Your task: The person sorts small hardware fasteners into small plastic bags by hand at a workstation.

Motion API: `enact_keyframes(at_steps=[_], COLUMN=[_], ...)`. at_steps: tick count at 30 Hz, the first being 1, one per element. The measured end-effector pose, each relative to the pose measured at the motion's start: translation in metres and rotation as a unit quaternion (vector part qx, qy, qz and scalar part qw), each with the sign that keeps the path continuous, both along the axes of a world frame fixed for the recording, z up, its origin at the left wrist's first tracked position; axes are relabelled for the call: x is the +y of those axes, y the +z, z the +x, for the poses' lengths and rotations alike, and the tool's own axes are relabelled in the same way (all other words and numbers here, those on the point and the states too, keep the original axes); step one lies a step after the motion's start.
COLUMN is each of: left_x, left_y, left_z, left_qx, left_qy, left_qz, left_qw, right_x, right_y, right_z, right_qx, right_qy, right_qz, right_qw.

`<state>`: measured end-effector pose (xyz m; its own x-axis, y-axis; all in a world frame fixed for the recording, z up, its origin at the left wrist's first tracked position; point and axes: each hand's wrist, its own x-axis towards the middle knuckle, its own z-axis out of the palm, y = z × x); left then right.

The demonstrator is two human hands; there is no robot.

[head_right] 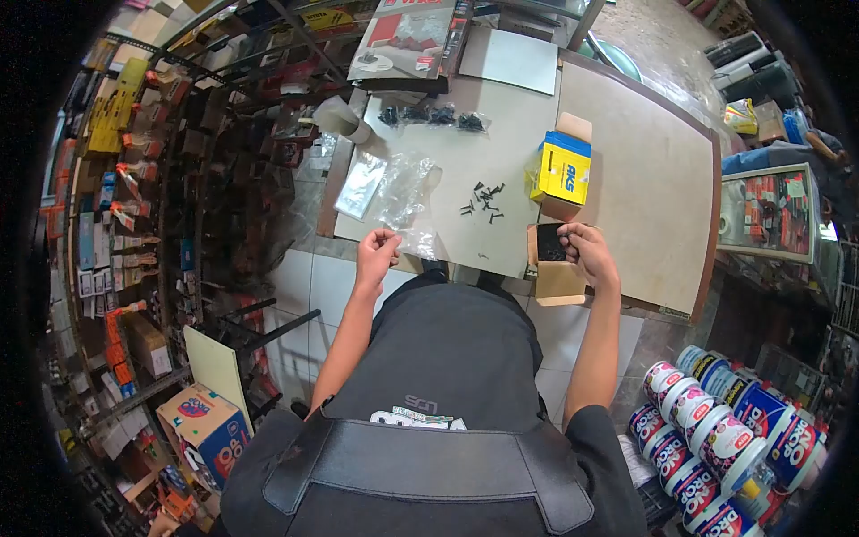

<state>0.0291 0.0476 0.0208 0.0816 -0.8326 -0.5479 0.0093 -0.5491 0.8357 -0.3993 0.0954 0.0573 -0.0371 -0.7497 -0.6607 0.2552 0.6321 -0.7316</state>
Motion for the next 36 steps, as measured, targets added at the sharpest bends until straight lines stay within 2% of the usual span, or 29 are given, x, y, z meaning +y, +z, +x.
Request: enact_keyframes(at_steps=[8, 15, 19, 27, 29, 31, 35, 36], left_x=[0.0, -0.002, -0.002, 0.0, 0.001, 0.003, 0.007, 0.009], left_y=[-0.003, 0.0, 0.001, -0.001, 0.001, 0.002, 0.004, 0.003], left_z=[-0.001, -0.004, -0.003, 0.001, 0.002, 0.004, 0.008, 0.008], left_qx=[0.002, -0.002, -0.006, 0.001, 0.0, -0.004, -0.001, -0.001], left_qy=[0.003, 0.007, 0.005, 0.004, 0.004, 0.01, 0.019, 0.024], left_qz=[-0.001, -0.003, -0.001, -0.008, -0.011, -0.007, -0.007, -0.005], left_qw=[1.0, 1.0, 1.0, 1.0, 1.0, 1.0, 1.0, 1.0], right_x=[-0.001, 0.0, 0.001, -0.04, -0.06, -0.076, -0.104, -0.107], right_y=[-0.004, 0.002, -0.006, 0.014, 0.005, -0.011, -0.042, -0.048], right_z=[-0.004, -0.001, -0.006, 0.047, 0.065, 0.078, 0.103, 0.108], right_qx=[-0.059, -0.026, -0.012, -0.008, 0.074, 0.091, 0.209, 0.239], right_qy=[0.005, -0.001, 0.037, -0.001, 0.07, 0.113, 0.175, 0.162], right_qz=[0.008, 0.031, 0.004, -0.037, -0.034, -0.064, -0.062, -0.061], right_qw=[0.998, 0.999, 0.999, 0.999, 0.994, 0.987, 0.96, 0.955])
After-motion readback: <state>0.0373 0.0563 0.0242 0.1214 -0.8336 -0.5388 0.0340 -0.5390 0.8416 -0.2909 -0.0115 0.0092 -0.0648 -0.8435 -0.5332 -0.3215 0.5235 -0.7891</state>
